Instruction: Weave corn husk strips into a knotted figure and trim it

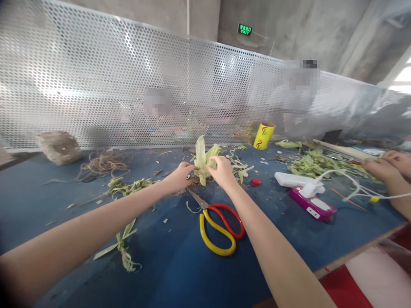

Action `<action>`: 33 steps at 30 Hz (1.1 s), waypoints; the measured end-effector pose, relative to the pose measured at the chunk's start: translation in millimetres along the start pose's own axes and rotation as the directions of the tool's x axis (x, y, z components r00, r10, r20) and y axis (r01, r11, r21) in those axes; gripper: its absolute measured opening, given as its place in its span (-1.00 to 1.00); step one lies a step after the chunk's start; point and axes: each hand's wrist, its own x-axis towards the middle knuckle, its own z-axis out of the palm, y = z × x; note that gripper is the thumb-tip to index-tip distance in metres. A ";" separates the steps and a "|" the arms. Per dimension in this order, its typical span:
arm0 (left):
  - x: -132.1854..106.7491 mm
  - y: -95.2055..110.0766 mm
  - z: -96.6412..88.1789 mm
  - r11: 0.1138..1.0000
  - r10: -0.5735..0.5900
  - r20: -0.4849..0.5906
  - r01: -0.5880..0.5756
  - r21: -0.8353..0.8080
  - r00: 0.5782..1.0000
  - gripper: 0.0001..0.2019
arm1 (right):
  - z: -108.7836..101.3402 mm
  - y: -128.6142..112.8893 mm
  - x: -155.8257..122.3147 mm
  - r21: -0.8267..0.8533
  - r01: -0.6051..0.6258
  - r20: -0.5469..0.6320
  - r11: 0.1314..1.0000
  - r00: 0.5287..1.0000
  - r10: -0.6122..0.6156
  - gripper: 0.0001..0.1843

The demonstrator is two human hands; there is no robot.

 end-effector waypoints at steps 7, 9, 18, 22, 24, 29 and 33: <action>7.7 -3.3 6.2 0.990 -0.083 0.001 0.082 -0.112 0.997 -0.70 | 7.3 9.2 -1.1 0.006 -0.224 0.010 0.975 0.975 0.223 -0.66; 6.5 -3.8 5.9 0.989 -0.072 -0.028 0.068 -0.128 0.997 -0.75 | 6.5 8.6 -1.5 0.034 -0.253 0.014 0.967 0.967 0.253 -0.54; -12.1 1.6 -15.5 0.976 0.176 -0.175 -0.195 -0.100 0.969 -0.76 | -12.9 -0.7 -6.3 0.153 -0.158 0.169 0.975 0.977 0.132 -0.62; -20.6 9.0 -32.8 0.977 0.190 -0.305 -0.211 -0.039 0.933 -0.77 | -18.5 -8.5 -8.3 0.123 -0.104 0.171 0.987 0.982 0.082 -0.59; -21.1 11.5 -37.9 0.974 0.208 -0.302 -0.225 -0.024 0.930 -0.79 | -19.2 -13.8 -9.3 0.093 -0.081 0.162 0.992 0.985 0.065 -0.60; -15.3 8.6 -34.4 0.995 0.045 -0.319 -0.070 -0.065 0.947 -0.78 | -19.5 -22.1 -13.0 0.032 -0.071 0.138 0.997 0.988 0.066 -0.62; -12.0 3.4 -30.1 0.990 -0.073 -0.290 0.034 -0.139 0.954 -0.70 | -19.4 -23.0 -14.2 0.013 -0.063 0.128 0.998 0.990 0.061 -0.62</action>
